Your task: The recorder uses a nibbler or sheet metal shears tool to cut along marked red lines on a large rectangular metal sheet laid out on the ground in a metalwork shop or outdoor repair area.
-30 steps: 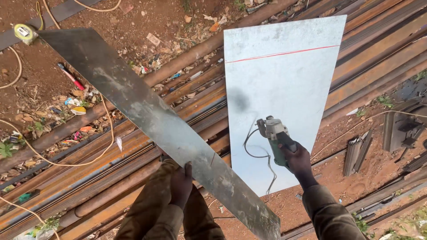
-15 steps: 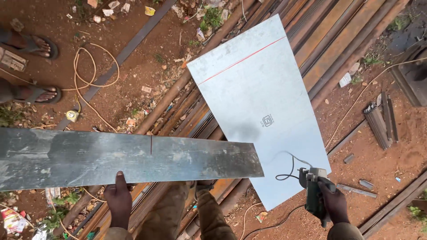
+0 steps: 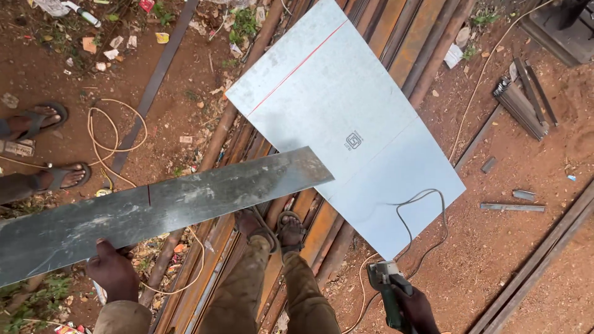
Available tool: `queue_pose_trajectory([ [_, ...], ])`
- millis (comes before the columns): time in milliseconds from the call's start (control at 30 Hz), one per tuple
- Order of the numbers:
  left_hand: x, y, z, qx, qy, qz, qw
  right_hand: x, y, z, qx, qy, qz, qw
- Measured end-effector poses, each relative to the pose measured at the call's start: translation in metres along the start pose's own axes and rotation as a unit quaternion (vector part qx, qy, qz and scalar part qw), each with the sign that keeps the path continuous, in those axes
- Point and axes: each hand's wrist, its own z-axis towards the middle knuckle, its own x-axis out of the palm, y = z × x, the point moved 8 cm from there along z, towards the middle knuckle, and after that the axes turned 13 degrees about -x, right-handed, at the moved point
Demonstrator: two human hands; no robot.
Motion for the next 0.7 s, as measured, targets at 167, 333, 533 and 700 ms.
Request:
queue_pose_trajectory([
  [167, 0.007, 0.004, 0.023, -0.028, 0.017, -0.127, 0.991, 0.066, -0.078, -0.014, 0.042, 0.040, 0.120, 0.991],
  [333, 0.003, -0.015, 0.065, -0.051, 0.007, -0.146, 0.988, 0.105, -0.094, -0.024, 0.069, 0.109, 0.126, 0.984],
  [533, -0.020, -0.108, 0.108, 0.089, 0.002, -0.149, 0.985, 0.126, -0.075, -0.043, 0.064, 0.081, 0.140, 0.985],
  [700, -0.013, -0.113, 0.182, 0.135, 0.041, -0.097, 0.985, 0.123, 0.027, -0.082, -0.007, -0.033, 0.178, 0.983],
])
